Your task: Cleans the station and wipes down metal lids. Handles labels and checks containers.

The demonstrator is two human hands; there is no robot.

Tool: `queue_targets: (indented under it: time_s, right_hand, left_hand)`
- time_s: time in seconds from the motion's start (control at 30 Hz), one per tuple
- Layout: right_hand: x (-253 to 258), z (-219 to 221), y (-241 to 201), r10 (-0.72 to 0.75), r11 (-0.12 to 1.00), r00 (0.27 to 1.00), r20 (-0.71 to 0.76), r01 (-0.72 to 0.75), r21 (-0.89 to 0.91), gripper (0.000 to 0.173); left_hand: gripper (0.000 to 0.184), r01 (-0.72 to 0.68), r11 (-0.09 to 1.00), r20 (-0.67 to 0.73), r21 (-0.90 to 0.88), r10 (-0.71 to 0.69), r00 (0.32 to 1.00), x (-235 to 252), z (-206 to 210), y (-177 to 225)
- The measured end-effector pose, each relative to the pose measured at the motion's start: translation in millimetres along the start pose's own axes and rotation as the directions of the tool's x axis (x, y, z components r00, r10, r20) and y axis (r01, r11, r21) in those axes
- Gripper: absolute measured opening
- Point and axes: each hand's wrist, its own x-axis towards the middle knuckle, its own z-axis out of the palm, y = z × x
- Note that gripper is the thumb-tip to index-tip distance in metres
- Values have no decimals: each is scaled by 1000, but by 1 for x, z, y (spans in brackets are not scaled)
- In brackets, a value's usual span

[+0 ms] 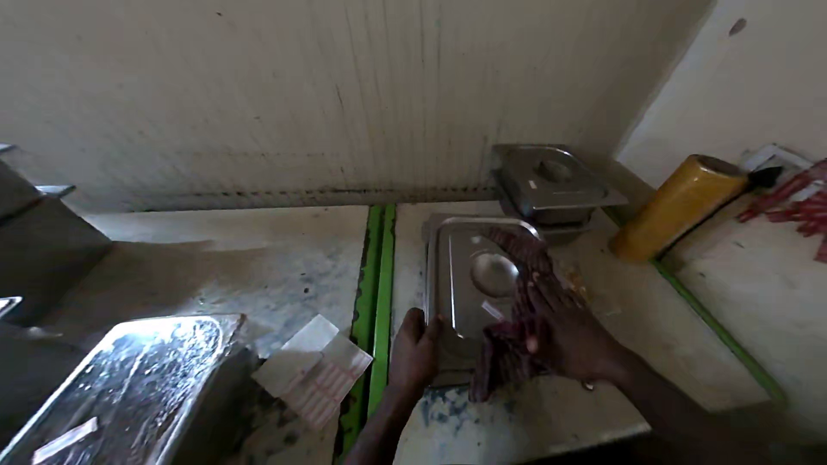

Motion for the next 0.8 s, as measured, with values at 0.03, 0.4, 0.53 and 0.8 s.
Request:
queue_targets:
  time_s: [0.03,0.4,0.53,0.8]
  right_hand:
    - [-20,7,-7,-3,999,1000,-7,3,46,124]
    - [-39,47,-113,-237,777,854,-463,453,437,46]
    - [-47,-6,-84,-25,590,842,-539,447,672,42]
    - [18,-14,-21,46,971,899,-435,63,233,91]
  left_hand:
    - [27,-4,1000,2,6,4,1000,0,-1,0]
    - [23,-10,988,100,-156,26,995,-6,-8,7]
    - [26,9,979,153,-203,23,988,-7,-15,10]
    - [27,70,991,68,-110,-63,996,-1,-9,13]
